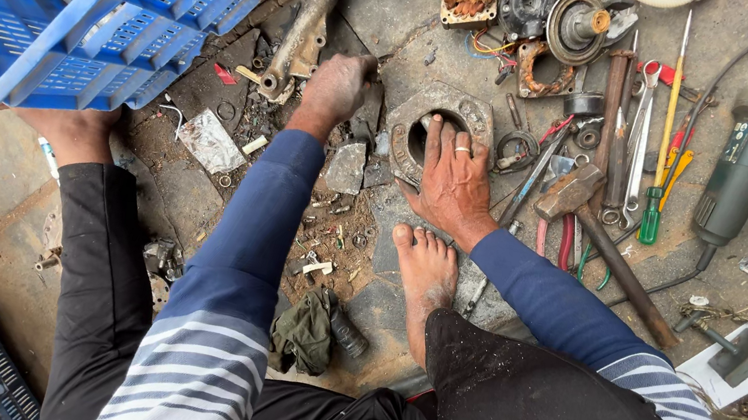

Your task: The person sits on the floor and cleans a cylindrical metal part using a cloth and a hammer. They wipe the part, place it in a metal holder, and strike it with a hammer. They also use pliers to remove a small piece from the part.

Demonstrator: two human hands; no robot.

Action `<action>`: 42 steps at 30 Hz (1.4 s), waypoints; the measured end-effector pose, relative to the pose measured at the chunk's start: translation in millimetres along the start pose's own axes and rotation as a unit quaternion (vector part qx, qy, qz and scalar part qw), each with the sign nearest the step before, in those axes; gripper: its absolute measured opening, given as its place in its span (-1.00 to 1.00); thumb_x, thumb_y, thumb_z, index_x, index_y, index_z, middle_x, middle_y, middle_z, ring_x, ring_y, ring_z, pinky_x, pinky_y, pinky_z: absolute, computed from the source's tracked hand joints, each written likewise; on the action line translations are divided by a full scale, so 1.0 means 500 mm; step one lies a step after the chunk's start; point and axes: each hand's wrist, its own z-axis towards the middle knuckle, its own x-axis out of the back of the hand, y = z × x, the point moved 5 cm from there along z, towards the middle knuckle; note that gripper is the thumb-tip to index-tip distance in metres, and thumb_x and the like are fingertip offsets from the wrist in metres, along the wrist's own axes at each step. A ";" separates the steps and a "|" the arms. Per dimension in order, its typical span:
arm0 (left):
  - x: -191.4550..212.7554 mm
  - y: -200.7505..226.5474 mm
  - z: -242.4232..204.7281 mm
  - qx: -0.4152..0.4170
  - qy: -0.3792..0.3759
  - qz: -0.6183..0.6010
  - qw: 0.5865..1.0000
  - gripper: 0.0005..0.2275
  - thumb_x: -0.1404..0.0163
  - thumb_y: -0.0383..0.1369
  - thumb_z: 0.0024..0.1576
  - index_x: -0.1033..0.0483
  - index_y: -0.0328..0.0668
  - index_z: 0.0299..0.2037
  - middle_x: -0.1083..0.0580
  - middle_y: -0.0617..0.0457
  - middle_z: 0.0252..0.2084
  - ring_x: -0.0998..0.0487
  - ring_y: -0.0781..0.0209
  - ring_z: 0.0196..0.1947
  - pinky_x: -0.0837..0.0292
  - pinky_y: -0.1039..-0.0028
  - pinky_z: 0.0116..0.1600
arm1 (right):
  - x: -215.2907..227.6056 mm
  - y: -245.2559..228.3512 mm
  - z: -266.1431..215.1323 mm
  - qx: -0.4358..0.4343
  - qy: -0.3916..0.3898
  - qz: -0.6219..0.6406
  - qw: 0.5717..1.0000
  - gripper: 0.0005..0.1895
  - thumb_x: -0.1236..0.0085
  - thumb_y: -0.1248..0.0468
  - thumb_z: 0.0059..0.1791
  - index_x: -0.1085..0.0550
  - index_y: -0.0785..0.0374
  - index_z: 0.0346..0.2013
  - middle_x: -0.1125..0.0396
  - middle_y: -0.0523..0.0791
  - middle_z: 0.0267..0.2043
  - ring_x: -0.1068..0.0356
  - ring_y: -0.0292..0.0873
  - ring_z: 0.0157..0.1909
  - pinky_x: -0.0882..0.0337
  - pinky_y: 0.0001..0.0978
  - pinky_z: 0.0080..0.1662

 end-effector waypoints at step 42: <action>-0.050 0.044 -0.086 0.114 0.025 0.085 0.990 -0.30 -0.26 -0.37 0.02 -0.11 -0.16 0.34 -0.23 -0.37 0.30 -0.60 -0.28 -0.10 -0.60 0.07 -0.04 | 0.005 0.009 0.010 0.008 -0.029 0.016 0.999 0.21 -0.17 -0.32 -0.09 0.04 0.59 0.42 -0.17 0.21 0.24 -0.20 0.15 0.14 -0.23 0.07 0.05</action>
